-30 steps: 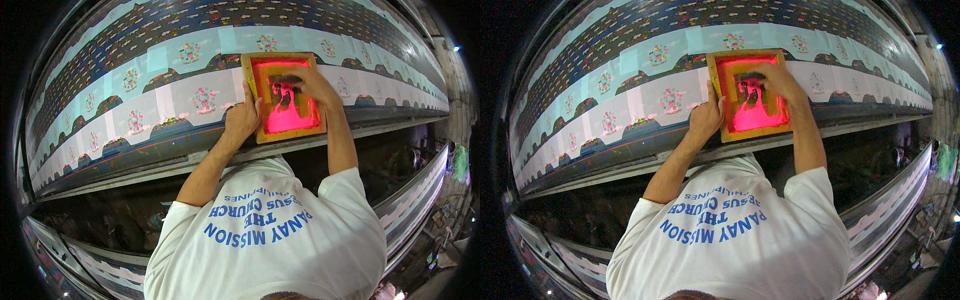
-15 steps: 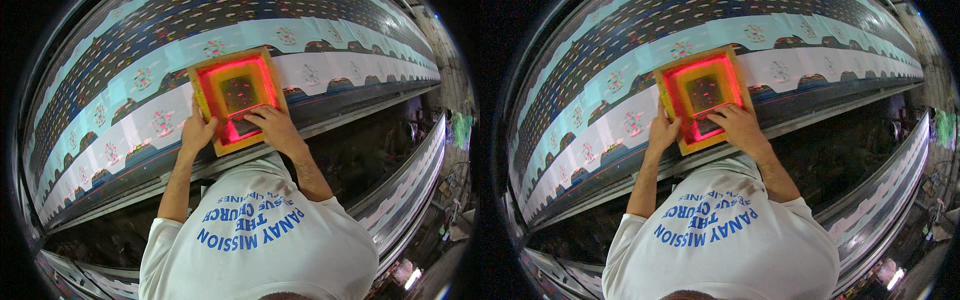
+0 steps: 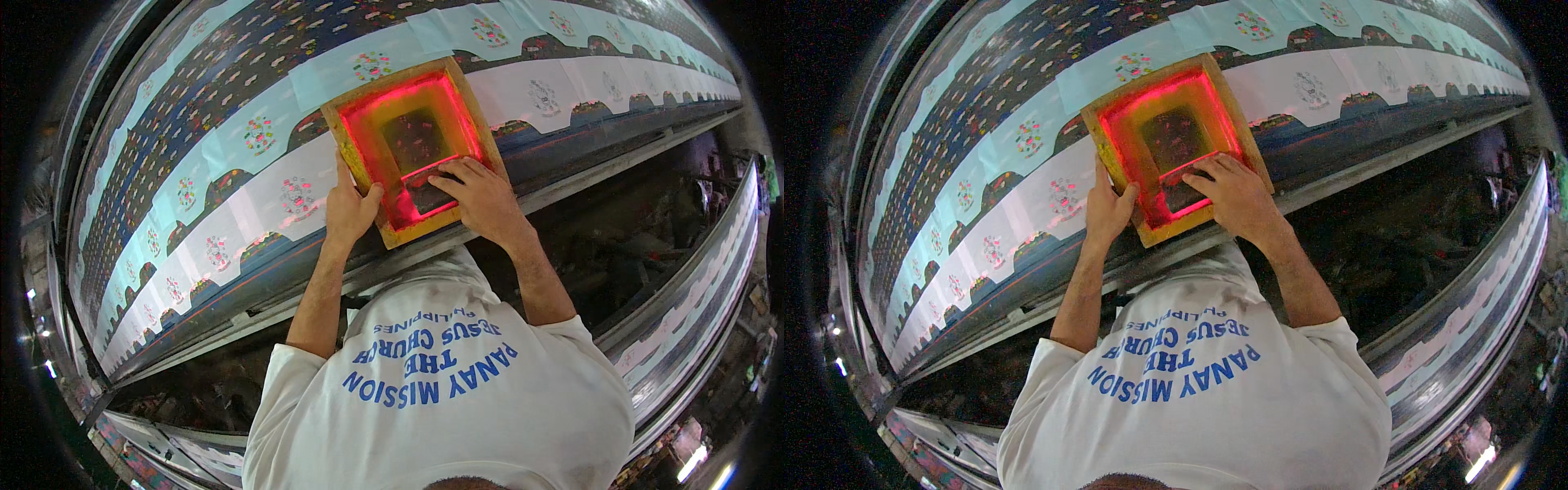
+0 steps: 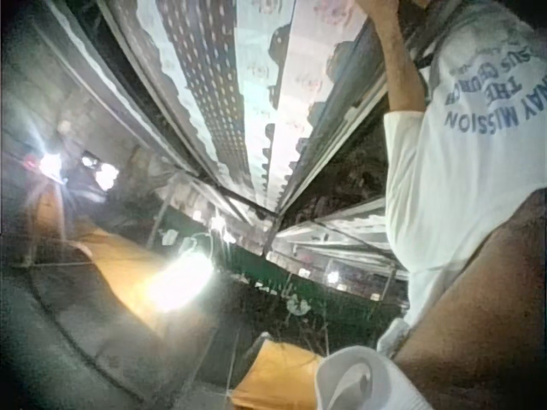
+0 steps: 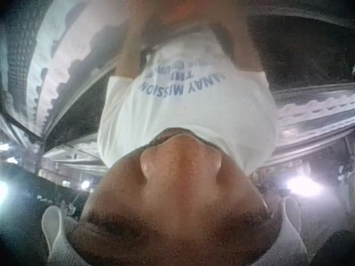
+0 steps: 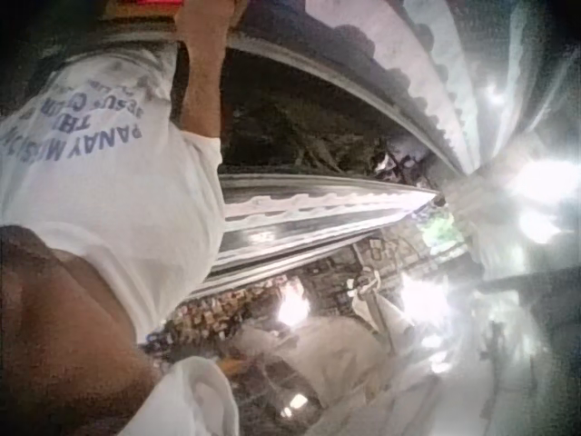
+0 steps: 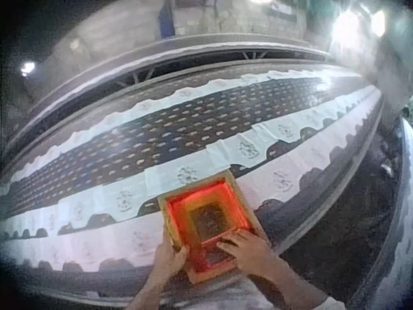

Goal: The person uses a wooden frame with a red screen to apply ink onto a long roll of patterned fabric. They repeatedly press the frame onto the fabric and move it along the roll to transfer the design.

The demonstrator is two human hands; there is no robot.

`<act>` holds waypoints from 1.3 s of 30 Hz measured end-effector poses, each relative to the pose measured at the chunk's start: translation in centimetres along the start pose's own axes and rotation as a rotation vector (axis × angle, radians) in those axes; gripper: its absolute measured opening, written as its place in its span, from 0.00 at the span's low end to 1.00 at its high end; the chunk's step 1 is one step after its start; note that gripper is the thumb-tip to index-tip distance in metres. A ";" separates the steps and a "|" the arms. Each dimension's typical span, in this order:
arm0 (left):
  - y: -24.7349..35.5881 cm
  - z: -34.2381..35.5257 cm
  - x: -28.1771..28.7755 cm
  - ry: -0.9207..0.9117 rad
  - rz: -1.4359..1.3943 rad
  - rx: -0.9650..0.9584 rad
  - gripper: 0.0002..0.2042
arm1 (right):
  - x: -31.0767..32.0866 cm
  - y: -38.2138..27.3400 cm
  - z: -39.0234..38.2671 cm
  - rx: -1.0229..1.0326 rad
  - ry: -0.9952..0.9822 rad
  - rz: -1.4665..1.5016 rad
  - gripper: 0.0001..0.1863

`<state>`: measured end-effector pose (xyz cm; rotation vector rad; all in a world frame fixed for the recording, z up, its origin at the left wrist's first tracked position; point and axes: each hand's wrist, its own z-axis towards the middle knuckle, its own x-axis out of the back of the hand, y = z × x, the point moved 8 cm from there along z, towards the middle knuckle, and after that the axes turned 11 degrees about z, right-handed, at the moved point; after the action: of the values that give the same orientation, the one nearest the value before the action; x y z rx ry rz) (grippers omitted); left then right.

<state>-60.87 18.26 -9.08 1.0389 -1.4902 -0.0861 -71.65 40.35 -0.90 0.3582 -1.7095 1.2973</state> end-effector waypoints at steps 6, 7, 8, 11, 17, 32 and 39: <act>1.4 0.3 -1.3 -0.007 -0.040 0.030 0.54 | 1.0 1.5 -0.8 0.054 0.019 -0.025 0.29; 1.5 0.3 -1.5 0.003 -0.052 0.017 0.54 | 0.9 1.7 -0.9 0.053 0.027 -0.017 0.29; 1.5 0.2 -1.5 0.013 -0.063 0.004 0.54 | 0.9 1.7 -0.9 0.050 0.019 -0.003 0.29; 2.4 0.2 -1.5 0.027 -0.087 -0.006 0.53 | 1.3 2.1 -0.8 0.050 -0.001 0.008 0.29; 2.2 0.5 -1.9 0.011 -0.113 0.039 0.50 | 1.6 2.7 -0.5 0.054 -0.040 0.002 0.29; 1.5 0.4 -2.3 0.038 0.016 0.001 0.54 | 1.3 4.1 4.1 0.122 -0.014 -0.019 0.26; 1.2 0.0 -2.1 0.009 -0.065 -0.008 0.54 | 3.3 5.7 13.0 0.061 -0.135 0.091 0.24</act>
<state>-61.85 20.26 -9.98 1.0803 -1.4467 -0.1333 -83.70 32.27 -1.82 0.4162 -1.8196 1.4210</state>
